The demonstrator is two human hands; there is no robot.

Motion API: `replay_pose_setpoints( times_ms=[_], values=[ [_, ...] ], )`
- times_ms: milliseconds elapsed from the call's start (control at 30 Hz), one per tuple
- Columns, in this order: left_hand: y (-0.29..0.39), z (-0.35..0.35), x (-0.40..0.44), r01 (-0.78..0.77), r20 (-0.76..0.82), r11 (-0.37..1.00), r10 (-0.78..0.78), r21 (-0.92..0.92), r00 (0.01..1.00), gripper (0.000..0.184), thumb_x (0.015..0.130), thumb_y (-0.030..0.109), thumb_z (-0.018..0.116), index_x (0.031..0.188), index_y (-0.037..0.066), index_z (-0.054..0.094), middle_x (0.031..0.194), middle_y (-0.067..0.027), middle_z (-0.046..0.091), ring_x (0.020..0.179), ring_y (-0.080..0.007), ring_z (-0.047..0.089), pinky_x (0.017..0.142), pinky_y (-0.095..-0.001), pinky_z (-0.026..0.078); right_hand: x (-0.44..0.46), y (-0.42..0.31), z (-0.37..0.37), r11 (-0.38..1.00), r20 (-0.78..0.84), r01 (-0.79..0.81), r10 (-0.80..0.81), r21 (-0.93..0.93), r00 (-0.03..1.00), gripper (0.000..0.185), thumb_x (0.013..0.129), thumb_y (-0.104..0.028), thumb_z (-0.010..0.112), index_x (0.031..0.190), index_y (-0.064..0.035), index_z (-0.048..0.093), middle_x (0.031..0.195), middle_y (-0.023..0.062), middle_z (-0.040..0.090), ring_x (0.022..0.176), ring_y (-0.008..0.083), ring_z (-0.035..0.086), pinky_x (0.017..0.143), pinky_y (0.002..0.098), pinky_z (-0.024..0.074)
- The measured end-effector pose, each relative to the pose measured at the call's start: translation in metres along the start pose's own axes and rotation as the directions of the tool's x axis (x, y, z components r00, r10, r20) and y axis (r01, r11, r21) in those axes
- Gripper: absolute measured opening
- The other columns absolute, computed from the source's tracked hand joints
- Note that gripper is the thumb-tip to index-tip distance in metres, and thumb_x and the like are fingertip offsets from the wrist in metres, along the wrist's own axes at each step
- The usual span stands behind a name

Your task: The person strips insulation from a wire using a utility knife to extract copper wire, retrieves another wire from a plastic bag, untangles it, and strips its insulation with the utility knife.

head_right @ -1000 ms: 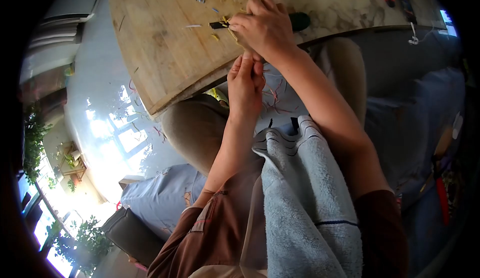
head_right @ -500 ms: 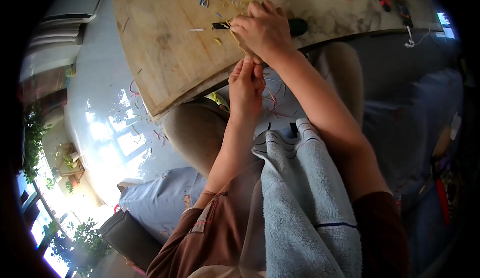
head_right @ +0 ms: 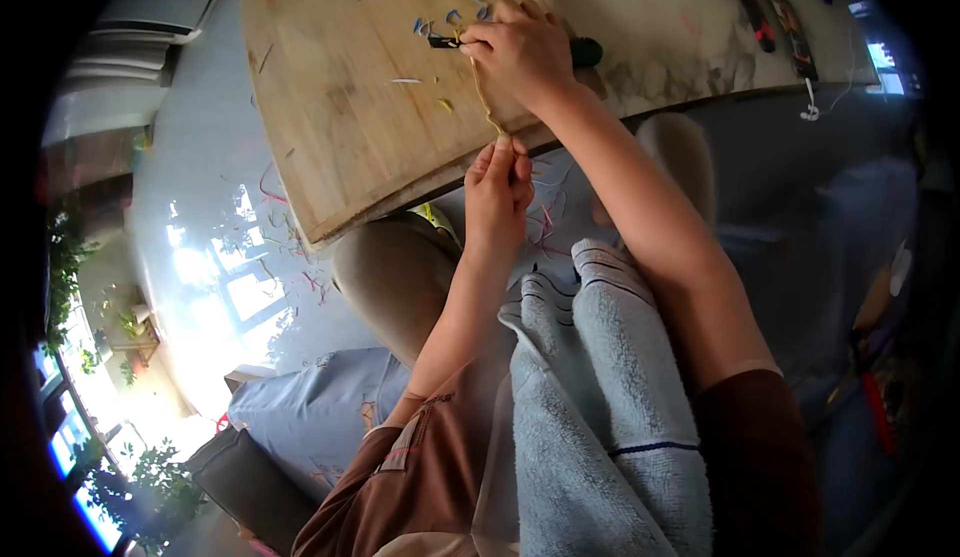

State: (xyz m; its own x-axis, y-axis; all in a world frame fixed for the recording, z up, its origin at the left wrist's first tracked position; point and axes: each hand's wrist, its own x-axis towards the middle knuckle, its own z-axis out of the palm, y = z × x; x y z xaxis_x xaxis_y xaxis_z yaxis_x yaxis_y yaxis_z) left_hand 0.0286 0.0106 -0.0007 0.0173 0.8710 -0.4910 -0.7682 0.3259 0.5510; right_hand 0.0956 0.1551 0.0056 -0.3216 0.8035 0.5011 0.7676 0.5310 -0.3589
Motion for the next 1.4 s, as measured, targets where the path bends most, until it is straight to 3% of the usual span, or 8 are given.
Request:
replay_pose_setpoints(
  times_ms=[433, 633, 700, 800, 933, 1133, 1233, 1400],
  values=[
    [0.001, -0.001, -0.005, 0.008, 0.119, 1.000, -0.005, -0.028, 0.993, 0.022, 0.096, 0.025, 0.044, 0.091, 0.007, 0.054, 0.066, -0.0024, 0.054, 0.046, -0.0052, 0.032, 0.041, -0.0195, 0.026, 0.038, 0.003, -0.007, 0.987, -0.200, 0.159, -0.149, 0.036, 0.968, 0.021, 0.077, -0.033, 0.064, 0.084, -0.0143, 0.067, 0.078, 0.0038, 0.057, 0.081, 0.0233, 0.056, 0.068, 0.0359, 0.0460],
    [0.000, 0.006, -0.024, -0.058, 0.258, 0.998, 0.046, 0.039, 0.965, 0.023, 0.096, 0.027, 0.043, 0.092, 0.008, 0.055, 0.070, -0.0035, 0.058, 0.055, -0.0089, 0.051, 0.048, -0.0219, 0.041, -0.042, -0.052, -0.094, 0.658, 0.628, -0.605, 0.249, 0.449, 0.737, 0.022, 0.086, -0.026, 0.058, 0.084, -0.0039, 0.061, 0.065, 0.0097, 0.060, 0.055, 0.0188, 0.059, 0.052, 0.0312, 0.0456],
    [-0.001, 0.004, -0.033, -0.106, 0.304, 0.983, 0.056, 0.152, 0.951, 0.021, 0.094, 0.024, 0.047, 0.097, 0.005, 0.057, 0.073, -0.0042, 0.060, 0.061, -0.0104, 0.056, 0.054, -0.0248, 0.047, -0.053, -0.064, -0.107, 0.631, 0.546, -0.540, 0.213, 0.556, 0.810, 0.020, 0.086, -0.024, 0.058, 0.086, -0.0038, 0.060, 0.062, 0.0075, 0.058, 0.053, 0.0145, 0.056, 0.051, 0.0278, 0.0440],
    [0.034, 0.017, -0.063, -0.328, 0.296, 0.611, 0.157, 0.720, 0.942, 0.022, 0.092, 0.019, 0.050, 0.103, 0.001, 0.056, 0.074, -0.0041, 0.060, 0.063, -0.0098, 0.057, 0.056, -0.0247, 0.047, -0.054, -0.078, -0.141, 0.789, 0.411, -0.369, 0.164, 0.491, 0.897, 0.015, 0.085, -0.020, 0.059, 0.087, -0.0049, 0.061, 0.062, 0.0070, 0.059, 0.054, 0.0170, 0.058, 0.052, 0.0285, 0.0445],
    [0.074, 0.035, -0.108, -0.530, 0.113, 0.629, 0.579, 0.568, 0.808, 0.021, 0.084, 0.011, 0.063, 0.102, 0.001, 0.058, 0.079, -0.0036, 0.062, 0.066, -0.0092, 0.059, 0.055, -0.0242, 0.048, -0.061, -0.089, -0.177, 0.869, 0.336, -0.246, 0.099, 0.429, 0.937, 0.010, 0.083, -0.016, 0.061, 0.086, -0.0066, 0.062, 0.064, 0.0074, 0.061, 0.057, 0.0210, 0.060, 0.052, 0.0302, 0.0450],
    [0.084, 0.043, -0.139, -0.628, 0.498, -0.165, 0.768, 0.760, 0.402, 0.018, 0.084, 0.006, 0.062, 0.099, -0.002, 0.058, 0.080, -0.0050, 0.062, 0.059, -0.0083, 0.053, 0.053, -0.0213, 0.044, -0.078, -0.112, -0.219, 0.923, 0.330, -0.110, -0.019, 0.367, 0.944, 0.007, 0.081, -0.012, 0.062, 0.085, -0.0065, 0.063, 0.067, 0.0084, 0.062, 0.058, 0.0205, 0.061, 0.052, 0.0287, 0.0449],
    [0.087, 0.046, -0.154, -0.573, 0.280, 0.720, 0.500, 0.393, 0.820, 0.012, 0.085, 0.011, 0.060, 0.089, 0.000, 0.058, 0.077, -0.0047, 0.060, 0.055, -0.0077, 0.050, 0.047, -0.0197, 0.040, -0.084, -0.113, -0.234, 0.802, 0.381, -0.189, -0.052, 0.567, 0.923, 0.009, 0.081, -0.009, 0.062, 0.088, -0.0034, 0.063, 0.066, 0.0057, 0.062, 0.055, 0.0133, 0.058, 0.052, 0.0254, 0.0439],
    [0.082, 0.045, -0.160, 0.084, 0.632, 0.994, -0.024, -0.065, 0.775, 0.018, 0.088, 0.021, 0.058, 0.083, 0.004, 0.057, 0.071, -0.0027, 0.059, 0.056, -0.0045, 0.050, 0.051, -0.0157, 0.042, -0.097, -0.106, -0.237, 0.368, 0.494, -0.393, -0.236, 0.843, 0.837, 0.010, 0.084, -0.009, 0.062, 0.088, -0.0004, 0.063, 0.064, -0.0021, 0.058, 0.058, 0.0037, 0.050, 0.051, 0.0195, 0.0395]
  ],
)
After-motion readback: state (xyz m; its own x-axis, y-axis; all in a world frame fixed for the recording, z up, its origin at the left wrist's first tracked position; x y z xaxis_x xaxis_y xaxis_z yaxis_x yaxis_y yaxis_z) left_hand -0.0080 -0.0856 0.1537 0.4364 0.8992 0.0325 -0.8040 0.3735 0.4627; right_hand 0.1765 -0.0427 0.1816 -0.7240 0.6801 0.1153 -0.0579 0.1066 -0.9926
